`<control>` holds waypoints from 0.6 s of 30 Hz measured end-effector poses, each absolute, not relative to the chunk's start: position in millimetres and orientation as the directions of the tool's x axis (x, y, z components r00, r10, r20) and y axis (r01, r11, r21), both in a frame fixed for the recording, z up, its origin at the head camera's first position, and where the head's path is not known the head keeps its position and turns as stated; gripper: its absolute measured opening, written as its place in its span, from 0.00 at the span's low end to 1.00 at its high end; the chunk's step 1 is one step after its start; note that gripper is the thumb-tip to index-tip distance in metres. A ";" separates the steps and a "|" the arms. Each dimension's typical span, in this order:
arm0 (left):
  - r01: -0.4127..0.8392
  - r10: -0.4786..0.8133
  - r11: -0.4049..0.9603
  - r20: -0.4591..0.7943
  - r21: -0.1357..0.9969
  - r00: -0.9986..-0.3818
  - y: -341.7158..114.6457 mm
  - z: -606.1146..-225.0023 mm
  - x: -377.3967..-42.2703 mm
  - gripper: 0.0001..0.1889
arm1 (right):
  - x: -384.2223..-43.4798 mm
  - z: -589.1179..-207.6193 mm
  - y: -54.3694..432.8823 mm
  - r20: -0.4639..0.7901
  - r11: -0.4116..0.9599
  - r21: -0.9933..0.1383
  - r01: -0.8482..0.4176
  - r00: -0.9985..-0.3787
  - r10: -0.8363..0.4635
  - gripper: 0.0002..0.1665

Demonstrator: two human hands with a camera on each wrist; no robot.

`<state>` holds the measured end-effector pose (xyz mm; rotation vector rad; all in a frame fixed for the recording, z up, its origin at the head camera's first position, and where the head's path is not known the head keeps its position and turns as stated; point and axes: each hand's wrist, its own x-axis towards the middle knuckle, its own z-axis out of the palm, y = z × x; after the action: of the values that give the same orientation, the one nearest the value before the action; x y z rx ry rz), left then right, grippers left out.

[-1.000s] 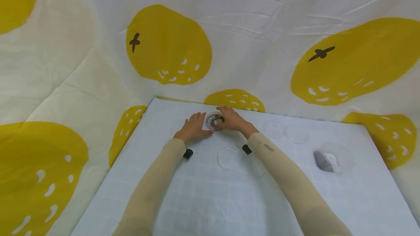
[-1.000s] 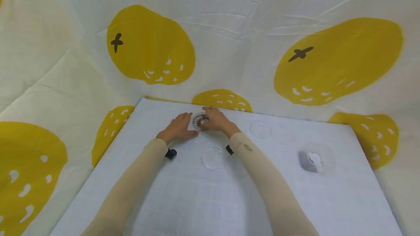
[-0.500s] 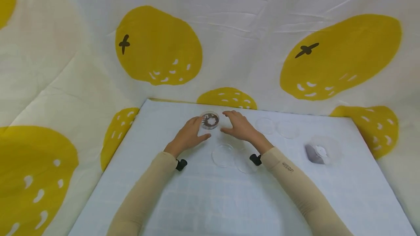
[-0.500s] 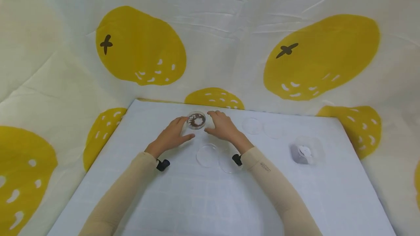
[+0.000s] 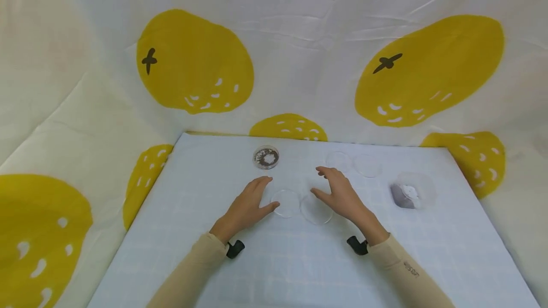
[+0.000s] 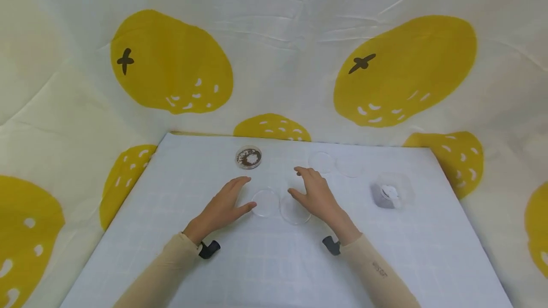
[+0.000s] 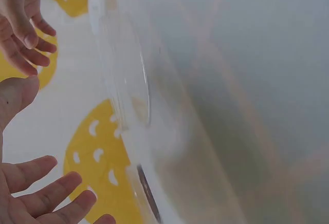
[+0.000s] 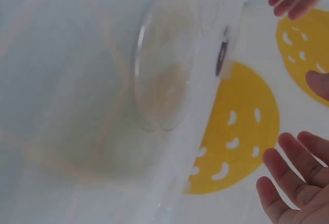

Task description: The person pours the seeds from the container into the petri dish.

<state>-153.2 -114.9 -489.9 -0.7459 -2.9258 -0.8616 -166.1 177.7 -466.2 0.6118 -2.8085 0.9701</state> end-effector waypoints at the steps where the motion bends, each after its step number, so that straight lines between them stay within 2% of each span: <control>1: 0.451 0.448 0.733 0.139 0.509 -0.883 -113.6 -490.2 -149.5 0.39 | -161.6 -468.5 180.9 0.237 0.713 -0.572 -0.406 -0.914 -0.330 0.36; 9: 0.556 0.492 0.688 0.263 0.466 -0.830 -99.4 -488.2 -138.8 0.37 | -137.5 -478.9 198.8 0.323 0.716 -0.570 -0.403 -0.911 -0.256 0.35; 18: 0.567 0.509 0.683 0.256 0.461 -0.822 -76.0 -484.4 -151.3 0.38 | -125.5 -477.1 227.2 0.442 0.737 -0.539 -0.408 -0.882 -0.164 0.33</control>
<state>-151.3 -76.0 -484.4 -0.8923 -2.7829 -0.8166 -125.5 227.2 -477.1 0.4409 -2.5720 0.9208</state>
